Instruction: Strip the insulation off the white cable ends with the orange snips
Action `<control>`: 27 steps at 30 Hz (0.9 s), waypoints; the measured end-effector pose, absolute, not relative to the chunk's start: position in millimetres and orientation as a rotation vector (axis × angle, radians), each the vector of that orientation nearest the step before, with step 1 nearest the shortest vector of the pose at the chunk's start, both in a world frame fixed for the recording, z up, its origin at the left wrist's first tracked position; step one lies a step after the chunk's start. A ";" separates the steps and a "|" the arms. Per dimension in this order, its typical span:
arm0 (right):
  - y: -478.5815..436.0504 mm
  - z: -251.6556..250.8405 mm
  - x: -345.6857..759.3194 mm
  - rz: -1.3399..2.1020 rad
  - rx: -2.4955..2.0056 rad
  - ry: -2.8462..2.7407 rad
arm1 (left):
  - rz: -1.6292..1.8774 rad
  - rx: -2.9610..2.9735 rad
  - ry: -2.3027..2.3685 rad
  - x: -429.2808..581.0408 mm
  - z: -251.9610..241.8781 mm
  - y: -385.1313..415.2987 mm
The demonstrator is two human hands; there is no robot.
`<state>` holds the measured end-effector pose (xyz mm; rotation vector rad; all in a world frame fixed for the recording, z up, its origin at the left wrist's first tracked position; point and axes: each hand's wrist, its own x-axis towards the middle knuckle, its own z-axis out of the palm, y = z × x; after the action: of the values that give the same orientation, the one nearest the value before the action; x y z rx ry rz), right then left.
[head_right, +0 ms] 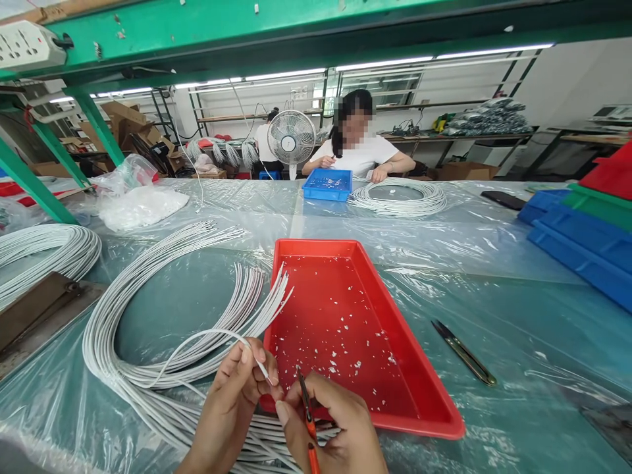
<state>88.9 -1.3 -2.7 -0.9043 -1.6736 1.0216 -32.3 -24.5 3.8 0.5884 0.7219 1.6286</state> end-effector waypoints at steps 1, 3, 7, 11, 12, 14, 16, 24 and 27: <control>-0.2 -1.2 89.3 1.012 -0.897 -1.676 | 1.633 0.604 0.724 -32.2 2.9 -24.7; 2.5 1.6 90.0 0.985 -0.884 -1.710 | 1.644 0.627 0.741 -32.1 1.3 -25.4; 6.6 5.1 93.0 0.864 -0.840 -1.882 | 1.637 0.654 0.811 -30.9 -0.7 -27.9; 8.0 1.9 99.0 0.693 -0.807 -1.948 | 1.611 0.597 0.827 -28.5 -3.4 -30.3; 8.3 0.5 100.8 0.612 -0.771 -1.972 | 1.607 0.559 0.820 -27.6 -4.5 -30.7; 9.2 -2.1 103.9 0.380 -0.667 -2.033 | 1.613 0.473 0.825 -25.7 -6.6 -31.2; 9.9 -3.1 105.5 0.136 -0.582 -2.076 | 1.625 0.411 0.849 -23.9 -7.2 -31.5; 4.8 2.8 101.9 0.424 -0.605 -2.019 | 1.627 0.477 0.852 -28.5 9.4 -29.6; 2.5 0.5 101.1 1.043 -0.696 -2.026 | 1.626 0.528 0.862 -34.6 13.9 -27.1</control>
<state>101.1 2.5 0.5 -0.6965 -2.0262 1.0434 -34.6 -27.1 13.9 0.5282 0.8615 1.6258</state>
